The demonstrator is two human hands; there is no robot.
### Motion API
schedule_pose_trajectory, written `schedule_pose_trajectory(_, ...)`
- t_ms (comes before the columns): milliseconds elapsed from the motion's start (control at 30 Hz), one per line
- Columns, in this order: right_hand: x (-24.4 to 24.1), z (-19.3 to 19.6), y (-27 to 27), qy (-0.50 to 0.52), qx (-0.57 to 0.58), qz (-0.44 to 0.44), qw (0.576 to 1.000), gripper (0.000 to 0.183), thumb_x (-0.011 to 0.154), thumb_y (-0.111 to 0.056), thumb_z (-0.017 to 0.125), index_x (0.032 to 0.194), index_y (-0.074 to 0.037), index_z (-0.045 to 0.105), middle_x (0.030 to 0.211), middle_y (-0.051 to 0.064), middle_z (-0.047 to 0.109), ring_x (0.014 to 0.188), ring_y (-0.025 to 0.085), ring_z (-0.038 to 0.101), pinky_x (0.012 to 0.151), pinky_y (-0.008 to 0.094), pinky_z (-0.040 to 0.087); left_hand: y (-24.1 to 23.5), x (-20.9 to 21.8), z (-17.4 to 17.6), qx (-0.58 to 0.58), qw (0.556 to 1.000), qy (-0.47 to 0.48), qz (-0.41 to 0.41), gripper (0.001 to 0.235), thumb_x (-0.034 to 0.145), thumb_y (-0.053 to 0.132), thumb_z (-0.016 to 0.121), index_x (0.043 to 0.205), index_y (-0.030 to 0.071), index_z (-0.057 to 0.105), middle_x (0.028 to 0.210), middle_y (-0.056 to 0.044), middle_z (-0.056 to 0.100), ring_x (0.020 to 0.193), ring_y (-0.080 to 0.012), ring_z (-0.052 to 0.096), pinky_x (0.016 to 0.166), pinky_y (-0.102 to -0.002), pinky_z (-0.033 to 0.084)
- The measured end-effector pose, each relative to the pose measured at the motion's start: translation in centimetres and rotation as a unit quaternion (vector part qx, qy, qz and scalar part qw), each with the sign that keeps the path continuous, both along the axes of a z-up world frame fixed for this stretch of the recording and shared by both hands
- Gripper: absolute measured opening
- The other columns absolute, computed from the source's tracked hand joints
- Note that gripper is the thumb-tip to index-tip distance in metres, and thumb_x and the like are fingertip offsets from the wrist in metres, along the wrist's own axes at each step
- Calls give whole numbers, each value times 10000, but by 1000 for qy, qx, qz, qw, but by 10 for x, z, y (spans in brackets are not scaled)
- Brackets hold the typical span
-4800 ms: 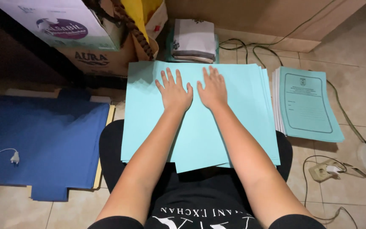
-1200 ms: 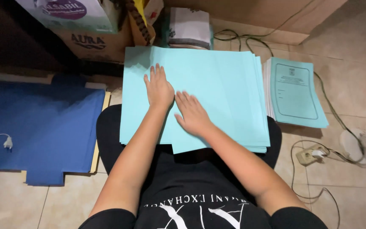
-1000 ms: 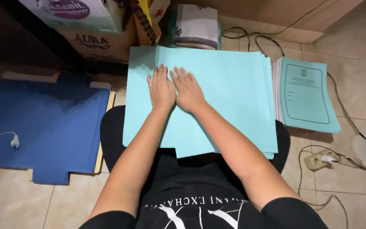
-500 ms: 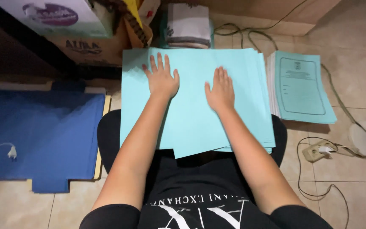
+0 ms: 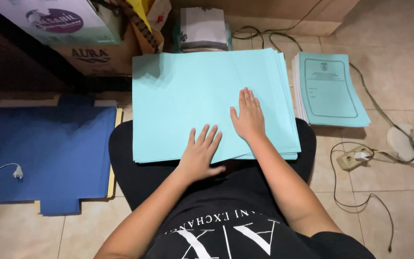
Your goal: Smoothing and stacking light blue paper folders into organized piles on the floor.
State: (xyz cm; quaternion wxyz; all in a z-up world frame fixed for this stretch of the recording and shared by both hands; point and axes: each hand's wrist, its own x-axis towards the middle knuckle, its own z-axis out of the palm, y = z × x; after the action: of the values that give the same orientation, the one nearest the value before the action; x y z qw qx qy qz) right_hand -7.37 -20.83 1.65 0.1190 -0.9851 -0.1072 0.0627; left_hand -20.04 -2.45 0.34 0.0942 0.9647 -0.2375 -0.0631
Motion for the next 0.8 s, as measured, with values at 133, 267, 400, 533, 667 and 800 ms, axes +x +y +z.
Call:
schedule_pose_trajectory(133, -20, 2, -7, 2, 8, -2, 1000, 669, 1079, -392, 353, 1602, 14, 255, 1690, 195, 200, 1577, 290, 163, 1289, 424, 80, 20, -10, -10, -2, 1000, -8, -21, 1010, 852, 446, 736, 1640, 126, 193, 1707, -139, 178, 1566, -343, 155, 1235, -618, 132)
schedule_pose_trajectory(267, -60, 3, -23, 0, 12, 86, 996, 708, 1049, -402, 456, 1588, 21, 276, 1660, 236, 252, 1549, 362, 214, 1256, 524, 118, 25, -1, 21, -13, 995, 97, 1, 728, 912, 300, 683, 1568, 232, 377, 1675, -90, 285, 1552, -310, 243, 1233, -585, 193)
schedule_pose_trajectory(400, -104, 12, -37, 34, 73, 254, 964, 769, 959, -610, 561, 1540, -125, 426, 1562, 157, 456, 1462, 345, 389, 1205, 587, 237, 22, 10, 27, -3, 993, 114, 27, 454, 927, 258, 641, 1368, 368, 638, 1545, 34, 512, 1442, -294, 466, 1145, -605, 354)
schedule_pose_trajectory(533, -111, 2, -36, -92, 107, 229, 963, 527, 975, -444, 606, 1409, -149, 560, 1344, 66, 637, 1276, 264, 588, 1061, 459, 474, 14, 9, 61, -46, 999, 12, 1, 303, 898, 228, 644, 1155, 349, 749, 1409, 52, 635, 1315, -262, 600, 1113, -634, 372)
schedule_pose_trajectory(667, -100, 16, -41, -237, 203, 131, 941, 385, 881, 0, 520, 1193, -134, 702, 1132, 13, 715, 1094, 234, 679, 944, 381, 544, -7, -3, 89, -291, 927, -230, 61, 432, 855, 75, 731, 1280, 130, 673, 1470, -184, 529, 1406, -421, 467, 1174, -627, 273)
schedule_pose_trajectory(800, -111, 27, -45, -266, 420, -79, 864, 145, 1012, -78, 632, 874, -90, 676, 668, 41, 644, 644, 169, 599, 670, 314, 521, -15, -14, 66, -559, 776, -187, 226, 837, 969, -11, 584, 1646, 21, 93, 1702, -238, 138, 1588, -405, 87, 1284, -516, 126)
